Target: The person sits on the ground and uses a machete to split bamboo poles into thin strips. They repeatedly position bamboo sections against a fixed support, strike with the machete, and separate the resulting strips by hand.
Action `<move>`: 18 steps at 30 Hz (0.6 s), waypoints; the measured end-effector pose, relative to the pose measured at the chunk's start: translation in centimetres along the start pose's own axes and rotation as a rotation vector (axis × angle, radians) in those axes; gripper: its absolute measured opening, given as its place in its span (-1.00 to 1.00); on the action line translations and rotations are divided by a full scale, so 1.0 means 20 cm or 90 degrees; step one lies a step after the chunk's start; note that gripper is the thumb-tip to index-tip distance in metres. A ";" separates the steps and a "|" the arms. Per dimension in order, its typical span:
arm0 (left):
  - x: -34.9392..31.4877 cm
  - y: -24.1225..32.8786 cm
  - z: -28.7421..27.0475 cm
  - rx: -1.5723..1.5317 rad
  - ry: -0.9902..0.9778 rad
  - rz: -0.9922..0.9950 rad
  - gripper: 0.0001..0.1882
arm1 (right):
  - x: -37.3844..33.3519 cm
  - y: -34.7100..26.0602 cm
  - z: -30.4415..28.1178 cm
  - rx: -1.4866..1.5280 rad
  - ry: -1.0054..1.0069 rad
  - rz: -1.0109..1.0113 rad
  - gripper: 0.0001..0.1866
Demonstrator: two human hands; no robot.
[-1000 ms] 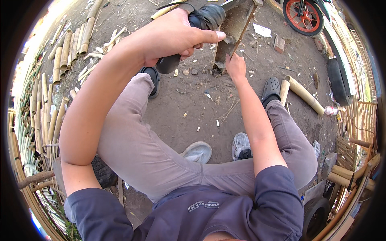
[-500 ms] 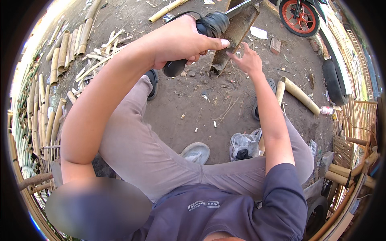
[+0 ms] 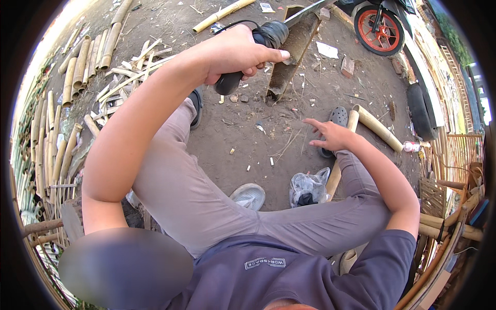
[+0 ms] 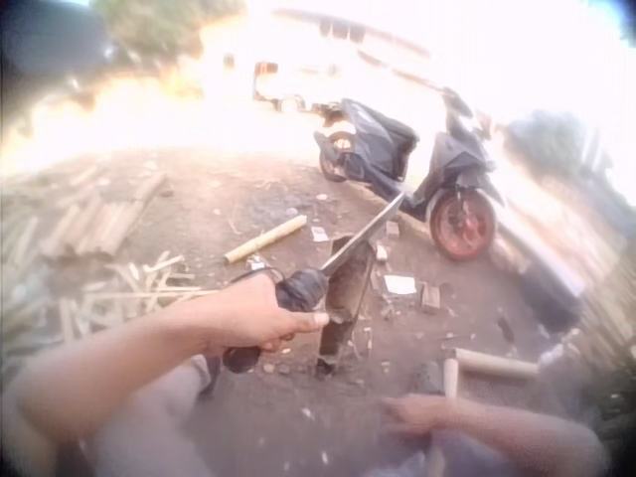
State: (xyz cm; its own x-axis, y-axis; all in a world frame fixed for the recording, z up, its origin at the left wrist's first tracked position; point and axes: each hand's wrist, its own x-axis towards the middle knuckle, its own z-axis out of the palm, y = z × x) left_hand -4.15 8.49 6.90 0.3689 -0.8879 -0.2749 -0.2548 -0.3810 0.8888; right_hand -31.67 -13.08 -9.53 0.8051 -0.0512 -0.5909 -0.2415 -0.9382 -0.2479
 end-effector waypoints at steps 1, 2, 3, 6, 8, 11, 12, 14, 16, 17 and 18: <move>0.01 0.01 0.01 0.006 0.004 0.003 -0.56 | -0.04 -0.08 0.02 0.165 -0.025 0.020 -0.40; 0.00 0.00 0.01 0.015 0.007 0.000 -0.56 | -0.10 -0.20 -0.02 0.108 -0.061 0.007 -0.41; 0.00 0.00 0.02 0.016 0.007 -0.006 -0.56 | -0.18 -0.32 -0.11 0.051 -0.092 -0.002 -0.41; 0.01 0.01 0.03 0.007 0.001 0.003 -0.57 | -0.25 -0.32 -0.17 -0.061 -0.032 -0.065 -0.41; 0.02 0.00 0.03 -0.005 -0.009 0.008 -0.60 | -0.26 -0.29 -0.21 -0.044 0.064 -0.090 -0.60; 0.04 0.04 0.05 -0.015 -0.018 0.009 -0.60 | -0.34 -0.16 -0.31 -0.226 0.220 -0.094 -0.59; 0.06 0.02 0.05 -0.015 -0.014 0.004 -0.60 | -0.38 -0.17 -0.37 -0.157 0.276 -0.035 -0.46; 0.05 -0.01 0.04 -0.014 -0.006 -0.006 -0.59 | -0.46 -0.13 -0.46 -0.013 0.353 0.033 -0.27; 0.04 -0.01 0.03 -0.015 0.002 -0.005 -0.59 | -0.52 0.03 -0.47 0.153 0.382 0.111 -0.29; 0.03 -0.02 0.02 -0.010 0.005 -0.006 -0.58 | -0.54 0.13 -0.44 0.249 0.382 0.171 -0.35; 0.04 -0.02 0.02 -0.009 -0.001 0.000 -0.58 | -0.57 0.28 -0.33 0.311 0.456 0.197 -0.41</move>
State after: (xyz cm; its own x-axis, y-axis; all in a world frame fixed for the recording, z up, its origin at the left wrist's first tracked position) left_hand -4.17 7.86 6.23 0.3682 -0.8880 -0.2754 -0.2419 -0.3775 0.8939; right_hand -38.56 -20.07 0.85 0.7706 -0.6279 -0.1088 -0.5726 -0.6074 -0.5506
